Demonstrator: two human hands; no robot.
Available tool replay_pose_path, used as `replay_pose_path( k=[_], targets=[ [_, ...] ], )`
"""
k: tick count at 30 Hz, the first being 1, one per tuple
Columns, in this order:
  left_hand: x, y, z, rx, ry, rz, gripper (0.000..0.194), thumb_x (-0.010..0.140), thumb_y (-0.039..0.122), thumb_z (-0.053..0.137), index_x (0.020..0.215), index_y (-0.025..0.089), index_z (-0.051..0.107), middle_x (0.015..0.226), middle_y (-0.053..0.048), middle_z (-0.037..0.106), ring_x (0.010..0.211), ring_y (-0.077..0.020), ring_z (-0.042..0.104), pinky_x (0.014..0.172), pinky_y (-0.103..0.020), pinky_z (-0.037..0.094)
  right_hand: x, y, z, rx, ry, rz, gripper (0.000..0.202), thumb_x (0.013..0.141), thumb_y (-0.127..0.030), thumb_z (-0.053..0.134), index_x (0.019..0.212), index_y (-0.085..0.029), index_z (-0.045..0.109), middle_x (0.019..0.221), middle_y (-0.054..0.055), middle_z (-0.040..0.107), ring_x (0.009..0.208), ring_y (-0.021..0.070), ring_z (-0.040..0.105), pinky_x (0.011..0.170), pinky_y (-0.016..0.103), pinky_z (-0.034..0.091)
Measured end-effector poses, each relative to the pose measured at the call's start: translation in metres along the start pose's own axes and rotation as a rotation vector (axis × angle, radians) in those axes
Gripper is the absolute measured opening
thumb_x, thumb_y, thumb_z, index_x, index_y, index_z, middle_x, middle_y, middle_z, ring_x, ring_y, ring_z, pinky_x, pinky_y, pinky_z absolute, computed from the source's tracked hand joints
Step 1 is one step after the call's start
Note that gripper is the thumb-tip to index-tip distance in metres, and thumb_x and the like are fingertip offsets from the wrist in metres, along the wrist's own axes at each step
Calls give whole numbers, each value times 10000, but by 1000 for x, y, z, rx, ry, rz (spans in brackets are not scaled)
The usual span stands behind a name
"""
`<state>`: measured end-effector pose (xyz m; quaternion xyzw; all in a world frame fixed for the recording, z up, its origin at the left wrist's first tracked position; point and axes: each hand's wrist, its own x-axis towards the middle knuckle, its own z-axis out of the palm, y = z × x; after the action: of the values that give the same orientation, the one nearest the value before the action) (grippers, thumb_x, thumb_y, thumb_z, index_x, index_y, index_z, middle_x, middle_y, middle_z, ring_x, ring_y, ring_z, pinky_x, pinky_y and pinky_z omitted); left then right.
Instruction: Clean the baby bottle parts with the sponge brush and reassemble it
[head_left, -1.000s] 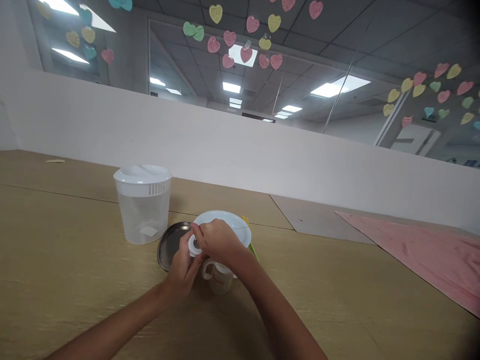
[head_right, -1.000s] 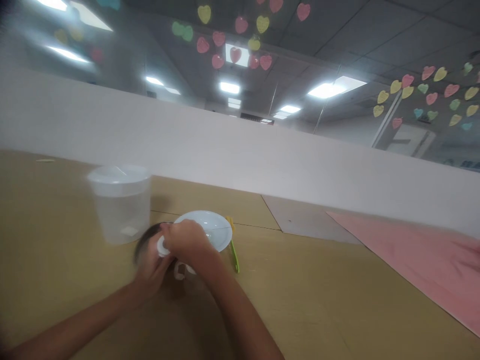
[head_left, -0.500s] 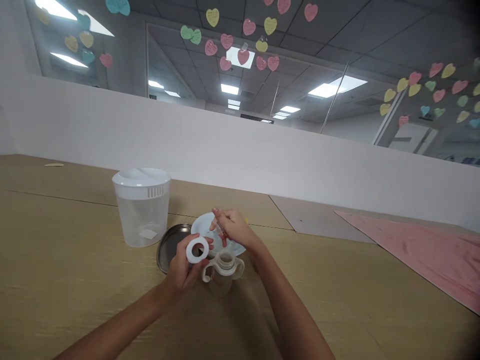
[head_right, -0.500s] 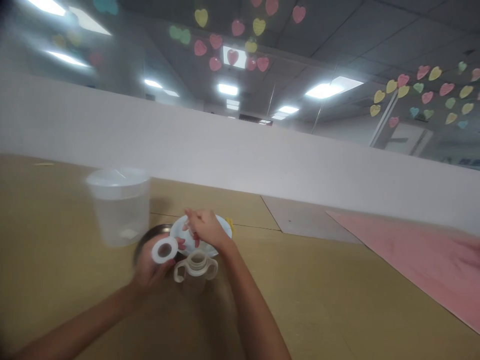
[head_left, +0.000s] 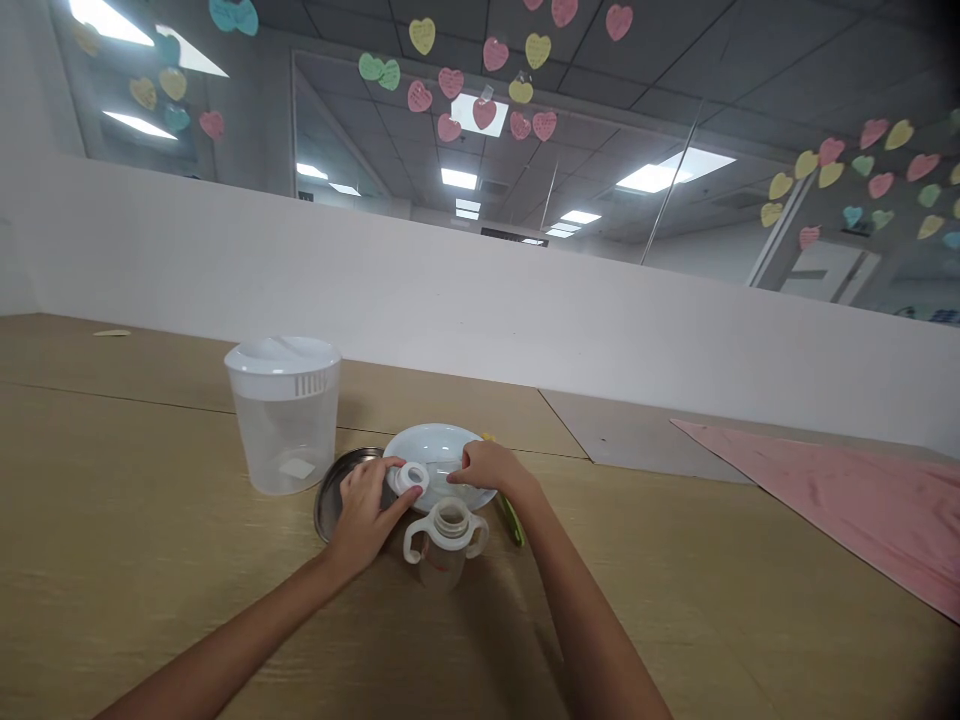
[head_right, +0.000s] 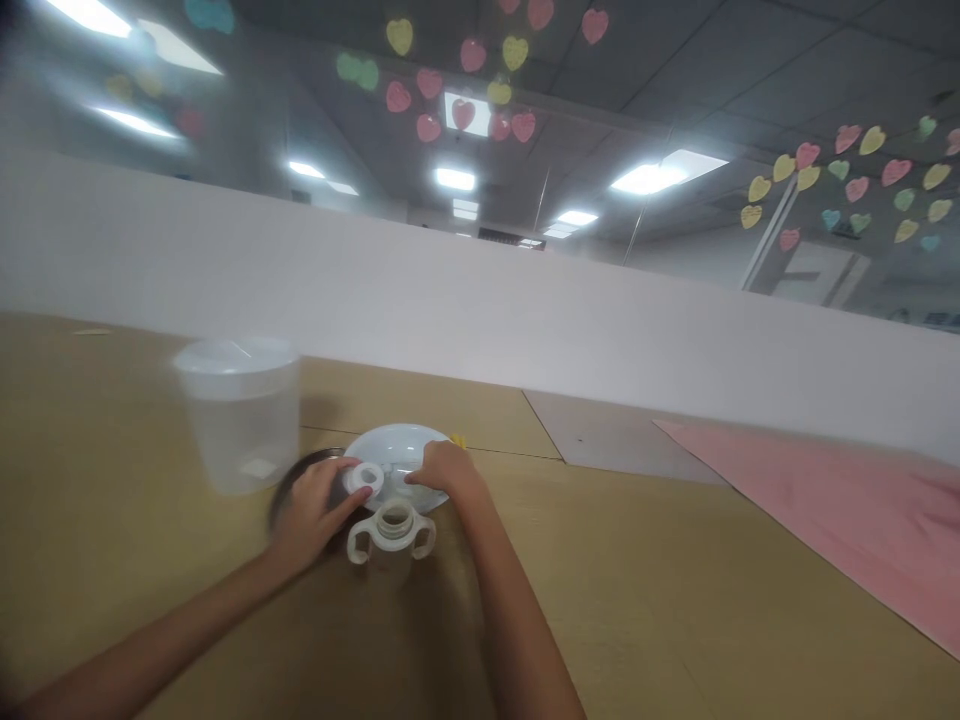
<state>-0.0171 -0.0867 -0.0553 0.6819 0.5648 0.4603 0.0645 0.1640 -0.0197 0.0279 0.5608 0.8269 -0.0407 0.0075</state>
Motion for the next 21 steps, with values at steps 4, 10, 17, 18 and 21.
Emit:
replay_pose_path(
  k=[4, 10, 17, 18, 21],
  targets=[
    [1, -2, 1, 54, -22, 25, 319, 824, 483, 442, 1005, 268, 592, 1181, -42, 541, 1131, -257, 418, 961, -483, 274, -1, -1, 1, -6, -38, -6, 357, 665, -444, 636, 879, -158, 659, 888, 80, 688, 743, 189, 624, 571, 238, 396],
    [-1, -6, 5, 102, -39, 30, 299, 842, 463, 425, 983, 292, 625, 1190, -35, 536, 1136, -251, 424, 955, -484, 283, -3, -2, 1, -5, -46, -18, 322, 671, -408, 637, 858, -149, 673, 874, 80, 694, 735, 186, 624, 562, 233, 389],
    [9, -11, -11, 125, 270, 95, 312, 850, 403, 433, 1097, 244, 537, 1239, -88, 470, 1171, -266, 399, 989, -493, 253, -5, 5, -10, 33, 93, 18, 271, 818, -315, 468, 914, -151, 661, 966, 95, 674, 851, 174, 601, 650, 234, 374],
    [13, -13, -17, 138, 384, 100, 333, 844, 398, 448, 1119, 222, 511, 1249, -105, 450, 1185, -274, 385, 1002, -494, 239, -6, 8, -13, 51, 148, 41, 287, 839, -318, 433, 933, -157, 651, 976, 92, 668, 862, 171, 595, 650, 235, 366],
    [25, -27, -41, 138, 710, 60, 469, 810, 404, 515, 1196, 165, 398, 1269, -148, 377, 1229, -287, 326, 1041, -477, 203, -15, 19, -15, 152, 381, 162, 294, 865, -323, 383, 908, -184, 639, 904, 60, 673, 797, 153, 588, 597, 228, 326]
  ],
)
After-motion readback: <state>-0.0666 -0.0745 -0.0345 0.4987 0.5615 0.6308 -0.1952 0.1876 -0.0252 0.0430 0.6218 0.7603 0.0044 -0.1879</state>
